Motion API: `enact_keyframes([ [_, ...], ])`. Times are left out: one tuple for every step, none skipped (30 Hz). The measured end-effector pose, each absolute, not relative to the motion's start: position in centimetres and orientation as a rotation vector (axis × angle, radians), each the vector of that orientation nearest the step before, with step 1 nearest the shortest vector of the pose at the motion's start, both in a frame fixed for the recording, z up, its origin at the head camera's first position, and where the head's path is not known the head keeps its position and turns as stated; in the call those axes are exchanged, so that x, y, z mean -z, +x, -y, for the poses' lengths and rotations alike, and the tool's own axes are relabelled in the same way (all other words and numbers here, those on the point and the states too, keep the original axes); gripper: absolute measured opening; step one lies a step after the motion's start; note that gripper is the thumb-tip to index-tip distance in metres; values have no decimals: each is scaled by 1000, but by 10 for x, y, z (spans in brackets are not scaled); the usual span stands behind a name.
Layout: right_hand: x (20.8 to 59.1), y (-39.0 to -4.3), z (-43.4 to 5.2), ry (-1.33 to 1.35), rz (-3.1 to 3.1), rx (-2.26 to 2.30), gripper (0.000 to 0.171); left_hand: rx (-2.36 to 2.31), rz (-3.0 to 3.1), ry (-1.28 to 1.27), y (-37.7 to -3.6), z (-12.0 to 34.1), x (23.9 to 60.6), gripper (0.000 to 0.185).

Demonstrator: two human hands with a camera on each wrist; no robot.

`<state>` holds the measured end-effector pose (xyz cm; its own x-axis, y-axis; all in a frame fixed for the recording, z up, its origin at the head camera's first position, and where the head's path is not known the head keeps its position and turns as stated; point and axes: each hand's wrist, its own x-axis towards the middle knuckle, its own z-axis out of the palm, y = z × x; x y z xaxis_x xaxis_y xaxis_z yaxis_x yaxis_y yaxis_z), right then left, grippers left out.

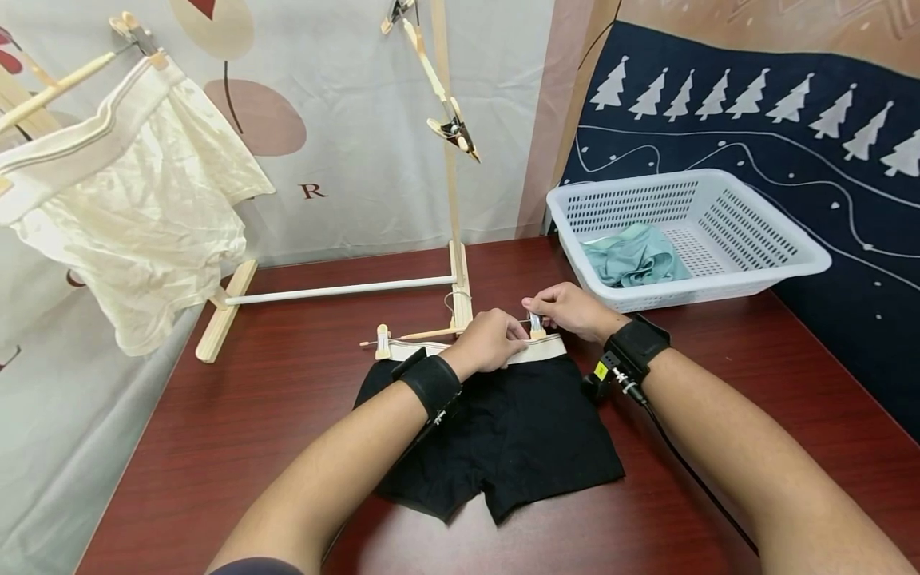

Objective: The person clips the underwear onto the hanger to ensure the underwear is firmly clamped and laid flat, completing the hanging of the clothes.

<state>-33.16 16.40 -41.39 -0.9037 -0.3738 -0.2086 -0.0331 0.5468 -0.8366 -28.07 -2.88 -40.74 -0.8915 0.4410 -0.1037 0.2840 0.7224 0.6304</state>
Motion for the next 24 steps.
enact_keyframes([
  [414, -331, -164, -338, -2422, 1306, 37, -924, -2697, 572, -280, 28, 407, 12],
  [415, -331, -165, -345, -2422, 1309, 36, -921, -2714, 570, -280, 28, 407, 12],
  [415, -331, -165, -348, -2419, 1314, 36, -918, -2729, 567, -280, 28, 407, 13],
  [415, -330, -165, -351, -2417, 1319, 35, -912, -2746, 564, -280, 27, 406, 13],
  [415, -330, -165, -355, -2416, 1325, 35, -906, -2758, 561, -280, 27, 406, 13],
  [415, -329, -165, -361, -2414, 1326, 35, -900, -2767, 557, -279, 26, 406, 14],
  [415, -329, -165, -363, -2418, 1325, 34, -896, -2777, 552, -279, 26, 405, 14],
  [415, -329, -165, -369, -2422, 1318, 35, -893, -2785, 546, -279, 26, 405, 14],
  [415, -328, -164, -372, -2417, 1317, 36, -895, -2790, 538, -278, 26, 405, 14],
  [415, -327, -164, -380, -2417, 1311, 36, -897, -2794, 530, -278, 26, 405, 14],
  [415, -327, -164, -388, -2417, 1305, 37, -901, -2797, 523, -278, 25, 405, 14],
  [416, -326, -163, -395, -2415, 1300, 38, -905, -2800, 519, -278, 25, 405, 14],
  [416, -326, -163, -400, -2412, 1299, 39, -909, -2802, 515, -278, 25, 405, 13],
  [417, -326, -163, -405, -2407, 1300, 40, -910, -2805, 514, -278, 25, 405, 13],
  [417, -325, -163, -406, -2402, 1306, 40, -908, -2808, 515, -278, 25, 405, 13],
  [418, -325, -163, -409, -2405, 1302, 40, -903, -2809, 517, -278, 25, 405, 13],
  [418, -325, -163, -410, -2404, 1301, 41, -897, -2809, 520, -278, 25, 404, 13],
  [418, -325, -163, -410, -2402, 1300, 40, -890, -2808, 521, -278, 25, 404, 14],
  [418, -326, -163, -412, -2400, 1291, 40, -884, -2806, 522, -278, 25, 404, 14],
  [418, -326, -163, -417, -2401, 1276, 39, -877, -2802, 524, -278, 25, 404, 14],
  [418, -326, -163, -424, -2402, 1256, 39, -872, -2797, 523, -278, 25, 404, 14],
  [417, -325, -163, -432, -2407, 1230, 38, -870, -2788, 521, -278, 26, 403, 14],
  [416, -325, -163, -441, -2408, 1211, 38, -869, -2777, 521, -278, 26, 403, 15],
  [415, -325, -163, -449, -2416, 1188, 38, -869, -2765, 519, -278, 26, 403, 15],
])
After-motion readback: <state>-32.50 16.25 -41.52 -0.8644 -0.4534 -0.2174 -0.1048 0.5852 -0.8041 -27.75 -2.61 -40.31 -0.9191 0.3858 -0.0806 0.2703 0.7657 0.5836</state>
